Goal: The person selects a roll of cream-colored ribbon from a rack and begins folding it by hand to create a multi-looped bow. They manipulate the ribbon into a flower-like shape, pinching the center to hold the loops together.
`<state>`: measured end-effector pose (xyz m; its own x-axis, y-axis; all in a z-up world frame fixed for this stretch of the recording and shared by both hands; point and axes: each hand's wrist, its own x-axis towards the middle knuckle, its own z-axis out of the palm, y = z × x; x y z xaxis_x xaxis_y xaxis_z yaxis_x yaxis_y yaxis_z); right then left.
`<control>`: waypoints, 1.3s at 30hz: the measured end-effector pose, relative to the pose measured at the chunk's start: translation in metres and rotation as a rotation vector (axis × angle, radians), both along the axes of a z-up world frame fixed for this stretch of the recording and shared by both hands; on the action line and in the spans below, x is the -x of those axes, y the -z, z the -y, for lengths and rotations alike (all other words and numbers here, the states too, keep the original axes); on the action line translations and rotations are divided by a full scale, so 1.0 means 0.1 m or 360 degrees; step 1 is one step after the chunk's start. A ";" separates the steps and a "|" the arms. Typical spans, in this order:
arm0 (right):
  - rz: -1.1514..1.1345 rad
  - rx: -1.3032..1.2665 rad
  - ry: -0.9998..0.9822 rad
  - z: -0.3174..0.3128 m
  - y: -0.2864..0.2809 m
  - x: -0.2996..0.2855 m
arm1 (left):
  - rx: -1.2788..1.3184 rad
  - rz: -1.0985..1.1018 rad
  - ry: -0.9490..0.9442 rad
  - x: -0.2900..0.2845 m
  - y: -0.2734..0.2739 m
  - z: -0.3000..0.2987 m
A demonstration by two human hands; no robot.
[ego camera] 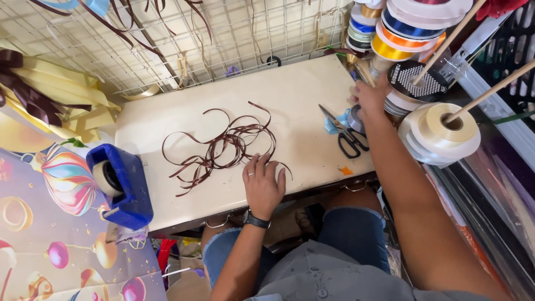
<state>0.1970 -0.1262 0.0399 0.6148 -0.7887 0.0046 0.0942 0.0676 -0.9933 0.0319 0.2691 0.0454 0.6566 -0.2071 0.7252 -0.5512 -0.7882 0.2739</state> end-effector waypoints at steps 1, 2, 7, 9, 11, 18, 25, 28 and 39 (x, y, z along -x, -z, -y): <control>-0.0006 -0.0021 0.0069 0.06 0.03 -0.09 | -0.0004 -0.0015 -0.0004 0.00 0.01 0.00; -0.0012 -0.0042 0.0139 0.11 0.06 -0.19 | -0.0008 -0.0030 -0.0007 -0.01 0.02 0.00; -0.0077 -0.0033 0.0175 0.27 0.15 -0.35 | 0.0005 -0.0048 -0.0010 -0.02 0.07 0.01; -0.0111 -0.0055 0.0163 0.18 0.04 -0.26 | 0.0009 -0.0053 -0.0008 -0.02 0.06 0.01; -0.0124 -0.0037 0.0095 0.12 0.01 -0.17 | 0.0009 -0.0062 -0.0008 -0.01 0.05 0.01; -0.0038 -0.0069 -0.0002 -0.13 -0.30 0.41 | -0.0013 -0.0068 -0.0005 -0.01 0.04 0.01; 0.0192 -0.0663 -0.0089 0.14 -0.39 0.91 | -0.0035 -0.0086 0.0002 0.01 0.01 0.00; 0.0121 -0.0794 -0.0077 0.25 -0.49 0.99 | -0.0049 -0.0079 -0.0005 0.02 0.00 0.00; 0.0177 -0.0935 0.0040 0.11 -0.57 0.99 | -0.0038 -0.0081 -0.0011 0.01 0.01 0.00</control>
